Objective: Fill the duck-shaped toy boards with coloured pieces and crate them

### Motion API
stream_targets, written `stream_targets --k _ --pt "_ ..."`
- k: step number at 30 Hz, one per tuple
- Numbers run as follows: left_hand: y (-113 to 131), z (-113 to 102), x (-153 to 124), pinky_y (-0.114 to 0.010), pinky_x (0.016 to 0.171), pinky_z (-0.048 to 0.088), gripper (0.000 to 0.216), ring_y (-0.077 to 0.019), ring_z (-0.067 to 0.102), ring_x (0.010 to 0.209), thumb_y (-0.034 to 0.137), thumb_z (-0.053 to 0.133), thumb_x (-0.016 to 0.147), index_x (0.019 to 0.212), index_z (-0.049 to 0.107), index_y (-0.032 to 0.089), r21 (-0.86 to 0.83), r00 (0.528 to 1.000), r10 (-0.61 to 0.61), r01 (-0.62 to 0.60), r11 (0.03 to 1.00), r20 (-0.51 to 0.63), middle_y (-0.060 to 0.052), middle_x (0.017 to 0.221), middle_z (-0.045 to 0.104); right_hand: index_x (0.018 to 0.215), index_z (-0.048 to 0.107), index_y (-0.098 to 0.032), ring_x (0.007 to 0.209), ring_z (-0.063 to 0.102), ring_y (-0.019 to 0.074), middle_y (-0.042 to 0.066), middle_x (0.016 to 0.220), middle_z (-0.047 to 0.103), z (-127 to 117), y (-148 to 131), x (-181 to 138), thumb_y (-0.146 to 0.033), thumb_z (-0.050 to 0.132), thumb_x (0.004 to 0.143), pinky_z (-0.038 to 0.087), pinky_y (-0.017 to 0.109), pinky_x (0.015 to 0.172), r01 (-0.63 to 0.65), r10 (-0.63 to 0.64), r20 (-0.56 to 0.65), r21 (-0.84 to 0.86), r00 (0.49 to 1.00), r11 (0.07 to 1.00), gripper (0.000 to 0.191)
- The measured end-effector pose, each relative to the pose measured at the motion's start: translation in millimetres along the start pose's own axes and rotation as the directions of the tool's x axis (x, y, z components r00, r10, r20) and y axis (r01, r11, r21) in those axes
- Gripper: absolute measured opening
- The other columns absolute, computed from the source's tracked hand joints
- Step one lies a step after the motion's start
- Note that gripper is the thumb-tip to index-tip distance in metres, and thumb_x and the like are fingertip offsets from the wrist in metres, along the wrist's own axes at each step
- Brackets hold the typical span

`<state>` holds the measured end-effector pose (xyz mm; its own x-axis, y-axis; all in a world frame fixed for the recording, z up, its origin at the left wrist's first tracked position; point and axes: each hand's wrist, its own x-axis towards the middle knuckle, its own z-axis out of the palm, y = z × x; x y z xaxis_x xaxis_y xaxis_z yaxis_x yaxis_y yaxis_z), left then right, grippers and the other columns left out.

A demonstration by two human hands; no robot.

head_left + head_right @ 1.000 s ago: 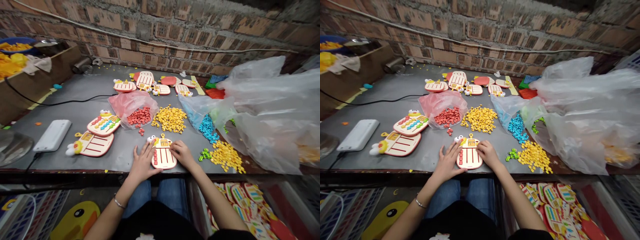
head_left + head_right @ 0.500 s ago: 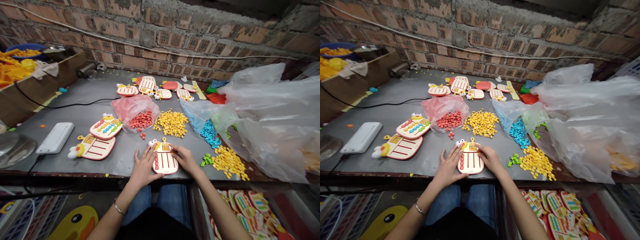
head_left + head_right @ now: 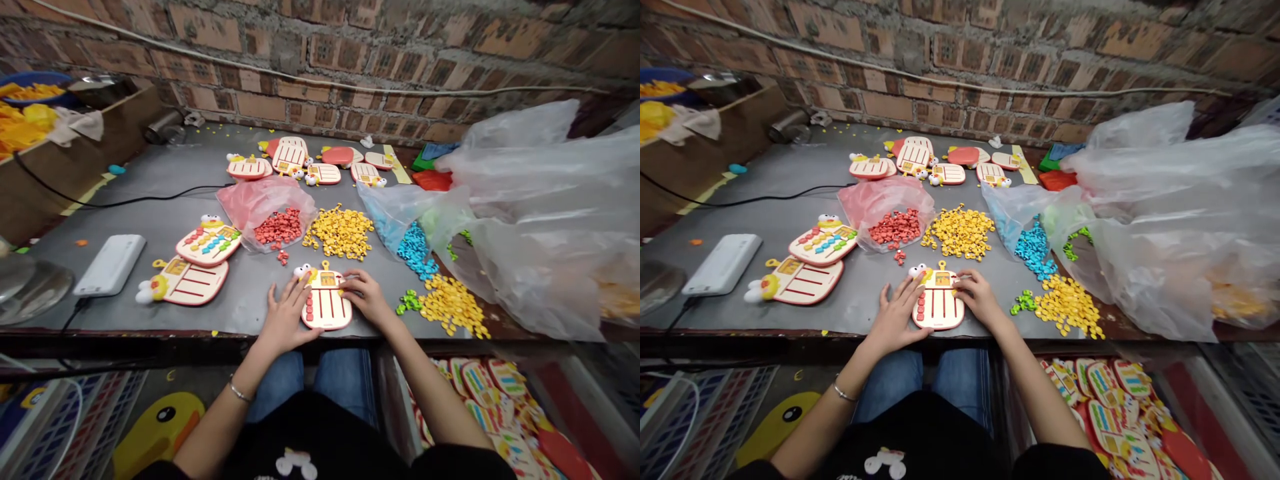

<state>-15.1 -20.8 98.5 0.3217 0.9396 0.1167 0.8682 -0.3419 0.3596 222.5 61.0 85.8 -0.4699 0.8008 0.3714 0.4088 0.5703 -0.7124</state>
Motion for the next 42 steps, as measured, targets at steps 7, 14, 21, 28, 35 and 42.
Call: stream_targets --k 7,14,21,28,35,42 --pt "2 -1 1 -0.066 0.109 0.008 0.082 -0.0339 0.021 0.142 0.053 0.063 0.072 0.142 0.036 0.020 0.011 1.000 -0.010 0.010 1.000 0.010 -0.013 0.154 0.028 0.087 0.069 -0.020 0.088 0.059 0.0194 0.006 0.091 0.057 12 -1 4 -0.024 0.059 0.088 0.050 0.036 0.081 -0.065 0.066 -0.031 0.010 0.997 0.998 0.011" --pt "2 1 -1 -0.066 0.110 0.006 0.080 -0.0346 0.024 0.141 0.053 0.063 0.072 0.141 0.037 0.021 0.031 1.000 -0.024 0.024 0.999 -0.001 -0.013 0.154 0.028 0.071 0.064 -0.019 0.086 0.054 0.0209 0.005 0.086 0.063 38 -23 27 -0.022 0.067 0.083 0.041 0.035 0.077 -0.069 0.081 0.077 -0.155 0.994 0.986 0.012" --pt "2 4 -1 -0.065 0.109 0.007 0.078 -0.0354 0.023 0.141 0.050 0.062 0.073 0.140 0.039 0.019 0.045 1.000 0.000 0.001 0.999 -0.017 -0.015 0.154 0.026 0.075 0.070 -0.022 0.100 0.055 0.0228 0.003 0.087 0.067 20 -31 26 -0.035 0.077 0.074 0.036 0.041 0.092 -0.016 0.010 0.390 0.014 0.921 1.000 0.015" --pt "5 2 -3 -0.067 0.108 0.005 0.068 -0.0362 0.018 0.143 0.048 0.059 0.077 0.137 0.044 0.021 0.087 0.998 0.049 -0.045 0.995 -0.039 -0.017 0.156 0.017 0.096 0.070 -0.020 0.089 0.059 0.0205 0.008 0.095 0.061 -26 31 44 -0.037 0.061 0.086 0.049 0.035 0.078 -0.165 0.160 -0.174 -0.018 0.972 0.986 0.022" --pt "13 6 7 -0.068 0.107 0.009 0.069 -0.0364 0.020 0.142 0.053 0.063 0.074 0.133 0.048 0.020 0.061 0.997 0.056 -0.052 0.997 -0.052 -0.018 0.156 0.019 0.083 0.066 -0.018 0.089 0.053 0.0232 0.010 0.090 0.061 -11 50 62 -0.008 0.058 0.082 0.046 0.038 0.080 -0.058 0.063 -0.009 -0.540 0.998 0.840 0.012" --pt "11 9 4 -0.063 0.109 0.013 0.066 -0.0358 0.024 0.141 0.051 0.064 0.072 0.130 0.050 0.020 0.038 0.993 0.069 -0.065 0.997 -0.099 -0.017 0.154 0.025 0.100 0.063 -0.020 0.082 0.057 0.0189 0.007 0.093 0.057 -10 35 46 -0.018 0.047 0.088 0.053 0.034 0.072 -0.118 0.105 -0.174 -0.065 0.979 0.991 0.020"
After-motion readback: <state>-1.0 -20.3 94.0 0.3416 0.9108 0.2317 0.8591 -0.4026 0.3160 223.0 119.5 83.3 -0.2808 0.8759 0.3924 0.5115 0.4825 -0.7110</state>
